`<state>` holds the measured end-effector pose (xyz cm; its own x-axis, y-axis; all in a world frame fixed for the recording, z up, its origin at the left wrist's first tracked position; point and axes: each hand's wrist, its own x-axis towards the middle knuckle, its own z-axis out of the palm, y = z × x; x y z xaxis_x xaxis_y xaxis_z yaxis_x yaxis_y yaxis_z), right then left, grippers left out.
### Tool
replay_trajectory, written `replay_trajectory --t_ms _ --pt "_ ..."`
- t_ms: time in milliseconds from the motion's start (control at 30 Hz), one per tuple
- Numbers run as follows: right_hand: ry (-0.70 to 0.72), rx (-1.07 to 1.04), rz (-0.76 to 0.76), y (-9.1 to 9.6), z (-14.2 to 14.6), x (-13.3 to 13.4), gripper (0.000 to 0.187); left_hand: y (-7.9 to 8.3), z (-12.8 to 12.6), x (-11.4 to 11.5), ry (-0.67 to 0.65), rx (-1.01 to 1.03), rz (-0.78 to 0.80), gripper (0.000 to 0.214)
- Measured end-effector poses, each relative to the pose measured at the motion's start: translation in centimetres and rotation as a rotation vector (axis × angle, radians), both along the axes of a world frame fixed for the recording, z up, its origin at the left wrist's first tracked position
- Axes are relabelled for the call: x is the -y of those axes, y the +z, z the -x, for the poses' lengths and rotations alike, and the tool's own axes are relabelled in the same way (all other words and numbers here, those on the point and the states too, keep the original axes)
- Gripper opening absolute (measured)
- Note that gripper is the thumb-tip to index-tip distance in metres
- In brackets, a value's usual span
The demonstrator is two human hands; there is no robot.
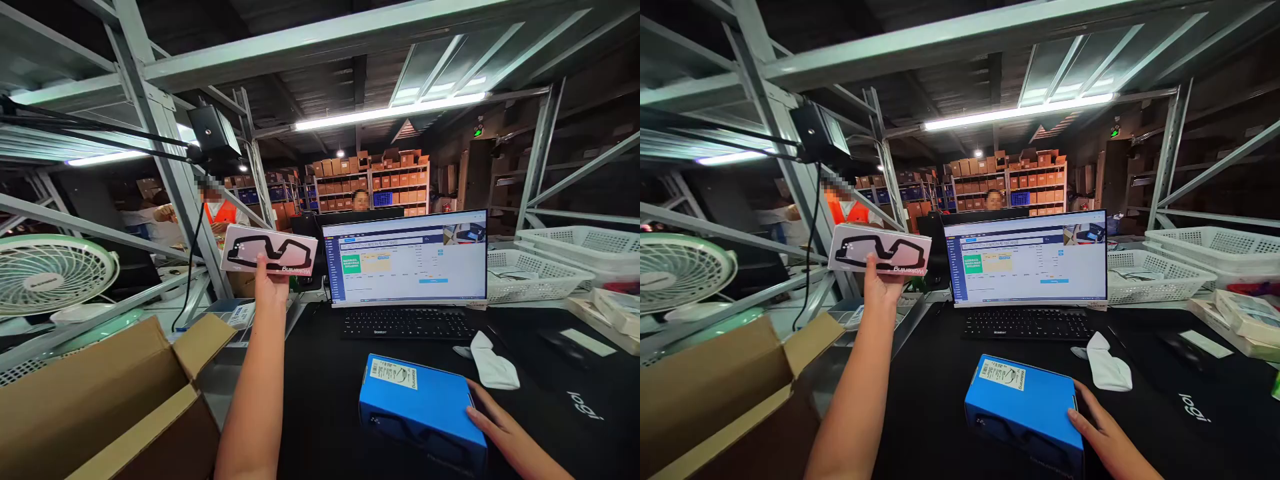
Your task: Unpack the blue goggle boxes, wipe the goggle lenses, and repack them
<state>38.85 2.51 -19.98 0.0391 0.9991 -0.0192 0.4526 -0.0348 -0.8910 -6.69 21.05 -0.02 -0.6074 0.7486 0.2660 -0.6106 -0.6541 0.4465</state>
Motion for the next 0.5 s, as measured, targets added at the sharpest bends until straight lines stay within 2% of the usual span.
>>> replay_trajectory --t_ms 100,200,333,433,500 --pt "-0.012 0.019 -0.011 -0.5 -0.1 -0.3 0.087 -0.6 0.1 1.1 -0.057 -0.092 -0.101 0.050" --pt "-0.005 0.007 -0.021 -0.7 -0.1 -0.4 0.086 -1.4 -0.4 1.9 -0.030 -0.170 -0.185 0.068" --pt "0.016 -0.019 0.015 -0.1 0.1 -0.2 0.091 -2.2 -0.1 2.5 -0.012 -0.328 -0.188 0.080" --pt "0.014 -0.010 0.023 0.6 0.3 0.1 0.094 -1.7 1.4 2.9 0.088 -0.483 -0.116 0.077" --pt "0.000 0.002 0.020 0.8 0.4 0.2 0.094 -0.6 2.5 3.3 0.175 -0.666 -0.059 0.072"
